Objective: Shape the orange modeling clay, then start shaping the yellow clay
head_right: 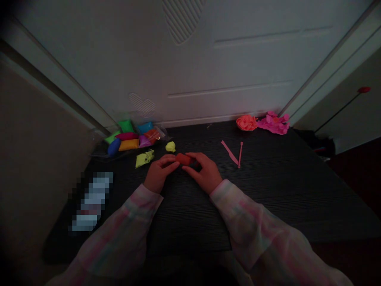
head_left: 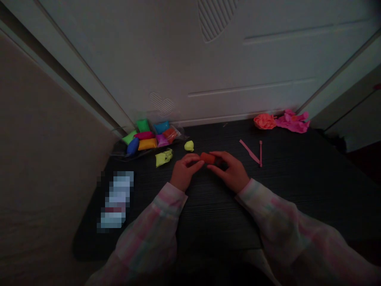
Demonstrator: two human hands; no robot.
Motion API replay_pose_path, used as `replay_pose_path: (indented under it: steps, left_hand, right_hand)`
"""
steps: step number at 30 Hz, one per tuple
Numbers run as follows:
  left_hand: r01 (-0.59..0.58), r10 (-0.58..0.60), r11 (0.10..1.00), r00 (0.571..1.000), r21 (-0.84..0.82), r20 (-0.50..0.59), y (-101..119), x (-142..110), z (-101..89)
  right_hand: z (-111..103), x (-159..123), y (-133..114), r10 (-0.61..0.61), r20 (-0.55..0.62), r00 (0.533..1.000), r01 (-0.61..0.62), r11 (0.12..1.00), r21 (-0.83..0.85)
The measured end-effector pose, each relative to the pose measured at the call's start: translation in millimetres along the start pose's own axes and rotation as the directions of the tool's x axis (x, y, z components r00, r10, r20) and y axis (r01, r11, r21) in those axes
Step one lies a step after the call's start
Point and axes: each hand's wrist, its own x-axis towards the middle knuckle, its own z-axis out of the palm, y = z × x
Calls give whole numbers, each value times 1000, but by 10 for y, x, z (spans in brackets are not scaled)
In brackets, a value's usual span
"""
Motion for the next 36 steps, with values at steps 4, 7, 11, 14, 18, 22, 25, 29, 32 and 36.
replay_pose_path:
  steps: [4,7,11,14,18,22,25,29,32,36]
  left_hand:
    - [4,-4,1000,1000,3,16,13,4,-5]
    - [7,-7,1000,1000,7,-6,15,5,-8]
    - [9,-9,1000,1000,-5,-19,11,9,-16]
    - [8,-8,1000,1000,-5,-11,13,12,-18]
    - [21,-21,1000,999,0,-37,15,13,-12]
    - [4,-3,1000,1000,8,-25,12,15,-16]
    - [-24,25,999,1000,32,-8,13,16,-25]
    - [-49,49,998,999,50,-9,12,14,-26]
    - [-63,63,996,998,58,5,4,6,-19]
    - [-87,85,990,996,108,25,5,-3,-16]
  right_hand:
    - [-2,3,7,-7,10,1000,7,1000,0]
    - [1,4,16,6,17,1000,-6,1000,-12]
    - [3,3,18,16,23,1000,-15,999,-32]
    - [5,1,20,8,22,1000,-7,999,-32]
    - [6,1,14,20,15,1000,-20,1000,-23]
    - [3,5,10,47,8,999,-47,999,2]
    - [4,7,19,42,9,999,-42,999,-1]
    - [6,5,30,43,18,999,-43,999,2]
    - [7,6,29,53,12,999,-53,999,3]
    - [10,9,25,60,15,998,-60,998,11]
